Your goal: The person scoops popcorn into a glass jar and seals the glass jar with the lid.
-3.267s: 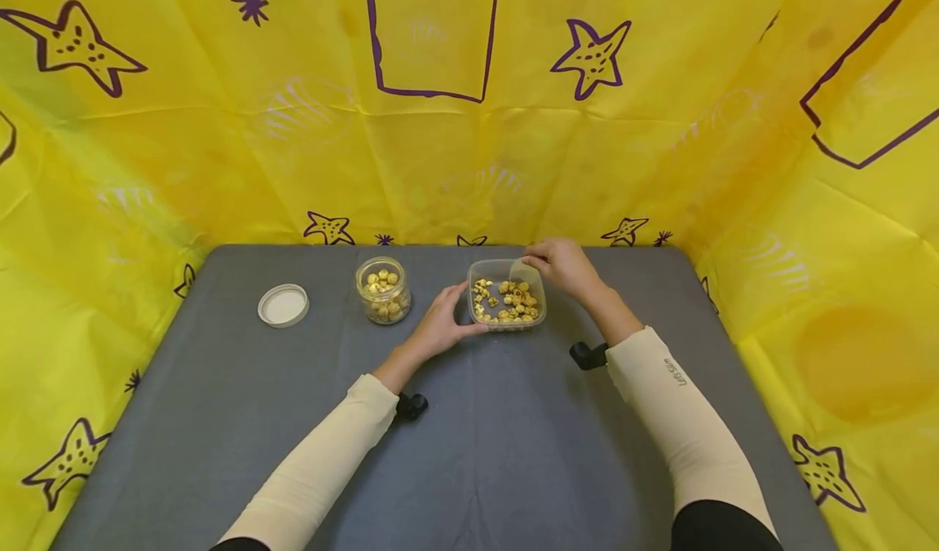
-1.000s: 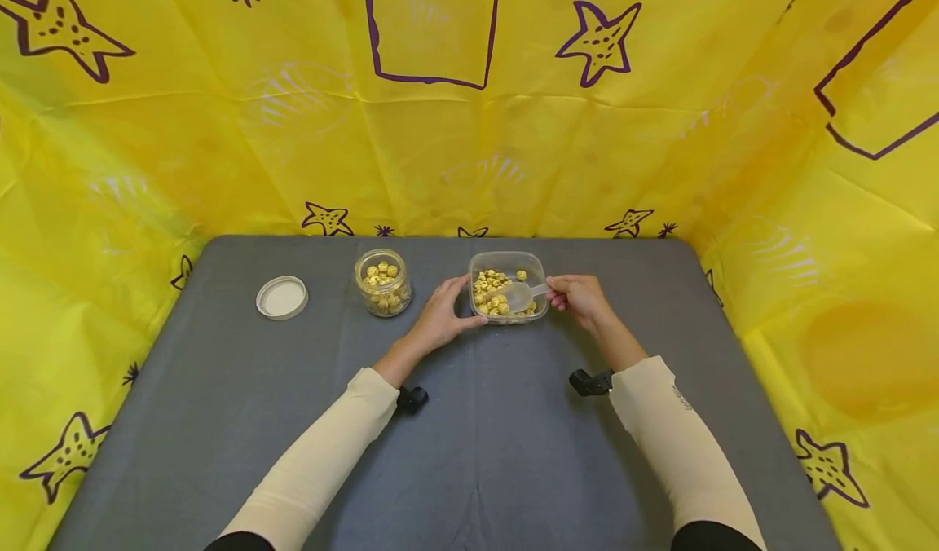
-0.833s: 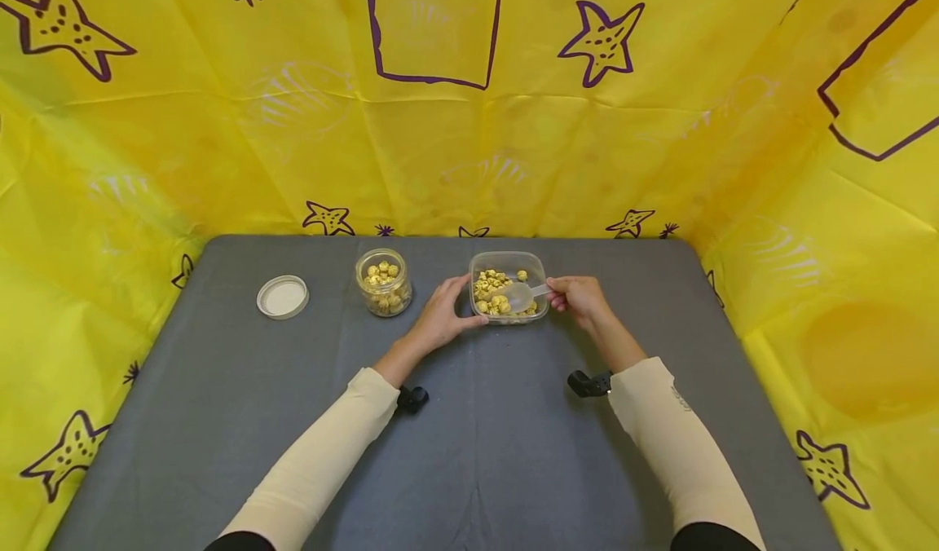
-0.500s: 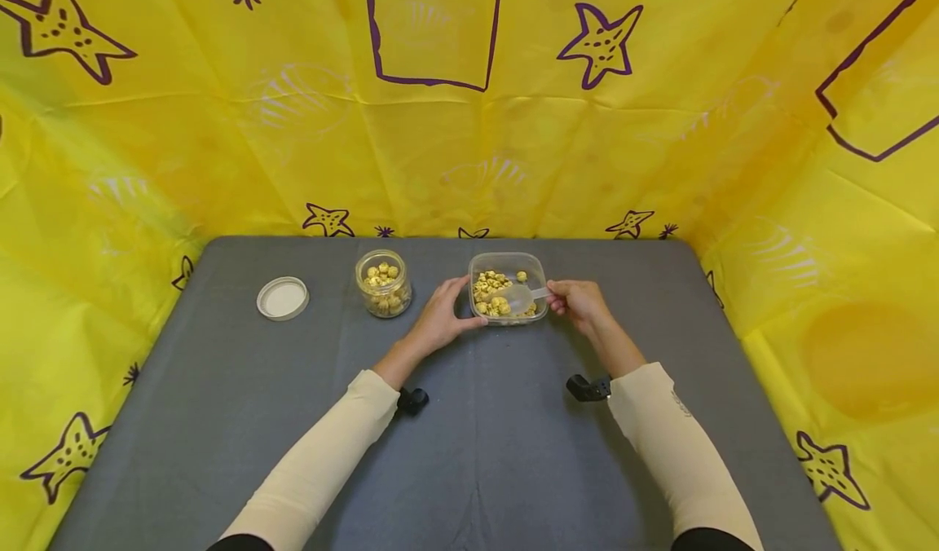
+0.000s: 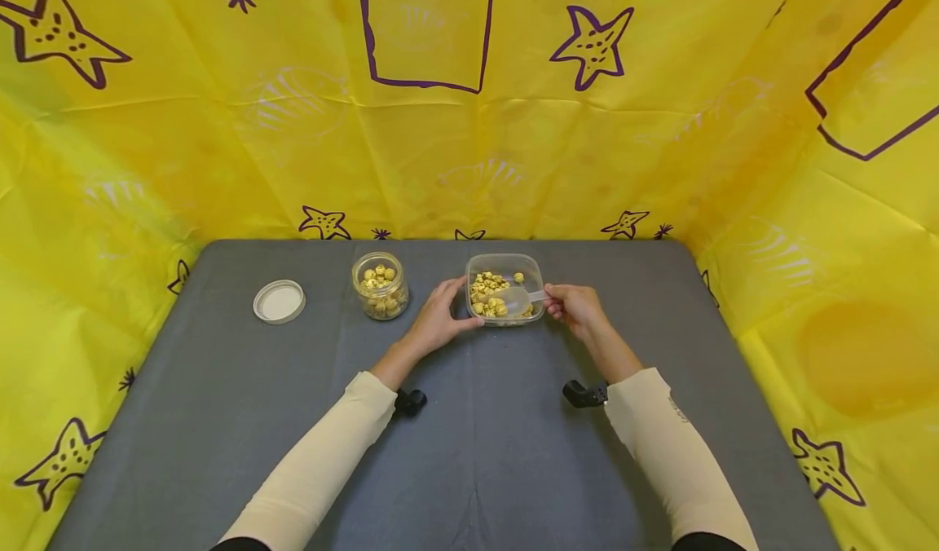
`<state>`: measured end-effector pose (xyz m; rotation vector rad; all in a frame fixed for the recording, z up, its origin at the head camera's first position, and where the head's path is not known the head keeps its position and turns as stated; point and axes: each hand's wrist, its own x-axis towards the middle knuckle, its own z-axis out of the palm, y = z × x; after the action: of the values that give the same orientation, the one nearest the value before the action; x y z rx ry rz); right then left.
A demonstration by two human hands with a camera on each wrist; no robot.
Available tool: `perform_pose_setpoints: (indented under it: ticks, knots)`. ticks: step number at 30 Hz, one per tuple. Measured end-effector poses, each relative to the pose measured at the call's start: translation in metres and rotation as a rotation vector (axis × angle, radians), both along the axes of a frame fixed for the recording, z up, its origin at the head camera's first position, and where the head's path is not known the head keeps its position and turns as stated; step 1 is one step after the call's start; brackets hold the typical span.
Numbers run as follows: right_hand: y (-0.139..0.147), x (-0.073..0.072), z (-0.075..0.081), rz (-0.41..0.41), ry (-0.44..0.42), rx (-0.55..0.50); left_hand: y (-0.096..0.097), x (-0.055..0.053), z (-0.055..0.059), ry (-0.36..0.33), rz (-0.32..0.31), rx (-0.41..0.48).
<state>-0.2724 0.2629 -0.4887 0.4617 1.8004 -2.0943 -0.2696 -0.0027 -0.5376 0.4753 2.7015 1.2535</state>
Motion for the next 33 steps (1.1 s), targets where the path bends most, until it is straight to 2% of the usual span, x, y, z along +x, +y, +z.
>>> perform_pose_setpoints:
  ticks: [15,20,24,33]
  knots:
    - [-0.002,0.007,0.005,-0.060,-0.096,-0.060,-0.001,-0.001,-0.001,0.010,-0.001,-0.001]
    - [-0.006,0.014,0.005,-0.064,-0.042,-0.041,-0.001,-0.001,-0.001,0.016,-0.002,0.002]
    - [-0.010,0.017,0.005,-0.074,0.002,-0.068,-0.001,-0.001,-0.001,0.020,0.001,-0.002]
    - [-0.011,0.023,0.008,-0.154,-0.097,-0.166,-0.001,0.000,0.001,0.007,-0.004,-0.005]
